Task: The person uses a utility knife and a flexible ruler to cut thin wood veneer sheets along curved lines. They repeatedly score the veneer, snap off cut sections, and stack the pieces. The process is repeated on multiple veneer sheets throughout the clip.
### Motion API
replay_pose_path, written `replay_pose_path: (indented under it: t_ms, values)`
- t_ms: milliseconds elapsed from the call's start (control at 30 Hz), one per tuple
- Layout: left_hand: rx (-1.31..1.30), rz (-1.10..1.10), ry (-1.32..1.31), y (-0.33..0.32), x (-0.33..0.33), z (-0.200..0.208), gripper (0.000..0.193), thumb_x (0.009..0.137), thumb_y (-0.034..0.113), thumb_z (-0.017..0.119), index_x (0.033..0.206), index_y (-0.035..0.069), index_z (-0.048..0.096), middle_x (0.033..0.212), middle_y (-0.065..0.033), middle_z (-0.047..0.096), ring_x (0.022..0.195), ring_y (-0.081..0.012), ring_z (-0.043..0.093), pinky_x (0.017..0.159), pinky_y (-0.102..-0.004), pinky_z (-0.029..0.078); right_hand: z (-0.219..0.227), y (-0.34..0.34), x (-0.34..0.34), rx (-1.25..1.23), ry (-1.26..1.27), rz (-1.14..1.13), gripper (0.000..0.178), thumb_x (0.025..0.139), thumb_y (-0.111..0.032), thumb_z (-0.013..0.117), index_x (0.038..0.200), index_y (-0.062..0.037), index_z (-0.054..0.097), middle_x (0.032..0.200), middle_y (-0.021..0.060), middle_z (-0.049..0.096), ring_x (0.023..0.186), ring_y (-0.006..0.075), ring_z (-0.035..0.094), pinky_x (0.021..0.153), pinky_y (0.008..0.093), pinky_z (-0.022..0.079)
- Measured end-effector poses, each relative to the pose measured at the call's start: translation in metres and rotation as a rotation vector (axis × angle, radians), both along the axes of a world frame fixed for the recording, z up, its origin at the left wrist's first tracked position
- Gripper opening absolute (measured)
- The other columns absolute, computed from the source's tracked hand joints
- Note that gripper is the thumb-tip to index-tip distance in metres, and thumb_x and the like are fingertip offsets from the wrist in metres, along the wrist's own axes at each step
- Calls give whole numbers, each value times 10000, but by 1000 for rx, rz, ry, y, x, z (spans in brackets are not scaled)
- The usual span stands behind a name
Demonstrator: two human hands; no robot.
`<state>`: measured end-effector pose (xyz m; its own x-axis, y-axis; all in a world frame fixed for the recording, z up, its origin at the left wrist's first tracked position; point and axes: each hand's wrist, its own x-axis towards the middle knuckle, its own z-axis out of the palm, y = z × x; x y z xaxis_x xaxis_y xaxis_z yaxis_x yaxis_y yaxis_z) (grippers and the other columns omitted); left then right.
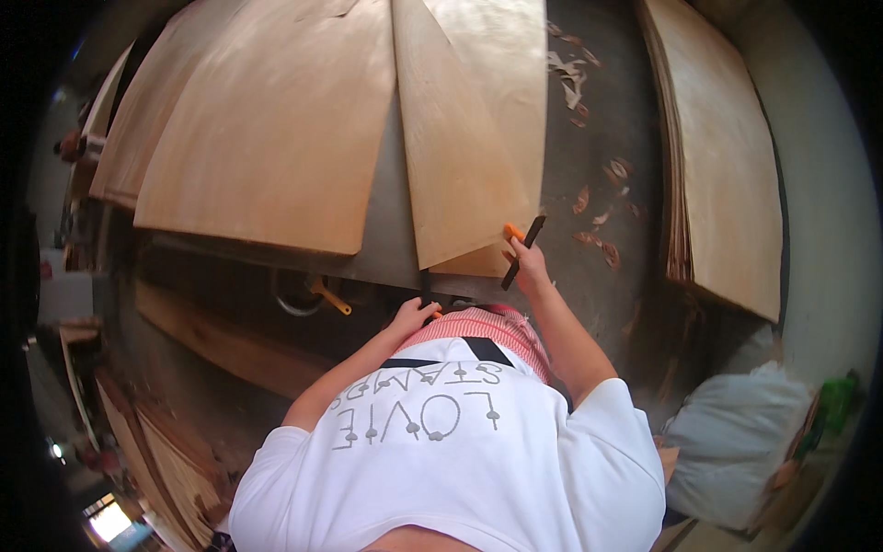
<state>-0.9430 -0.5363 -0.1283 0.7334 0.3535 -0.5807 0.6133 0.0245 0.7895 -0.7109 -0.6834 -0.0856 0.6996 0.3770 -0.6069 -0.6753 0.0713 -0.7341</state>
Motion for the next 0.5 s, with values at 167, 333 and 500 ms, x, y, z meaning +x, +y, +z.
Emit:
replay_pose_path:
  t_ms: [167, 333, 500]
  values:
    - [-257, 121, 58, 1, 7, 18, 237, 833, 203, 561, 863, -32, 543, 774, -135, 623, 645, -167, 588, 587, -285, 472, -18, -26, -30, 39, -38, -42, 317, 845, -191, 552, 1141, -84, 510, 1063, -8, 560, 927, 92, 526, 727, 232, 446]
    - [-435, 248, 61, 11, 4, 17, 207, 854, 186, 538, 886, -17, 513, 746, -113, 593, 613, -151, 569, 532, -267, 475, -19, -23, -49, -18, -31, 24, 343, 865, -189, 515, 1191, -83, 488, 1086, 2, 549, 948, 100, 518, 730, 233, 451]
    - [-459, 359, 23, 43, -12, 17, 186, 858, 203, 534, 835, 18, 531, 728, -71, 573, 577, -125, 536, 509, -238, 456, -20, -8, -69, -70, -187, 224, 315, 912, -186, 417, 1215, -114, 463, 1099, 24, 547, 962, 96, 520, 684, 206, 422]
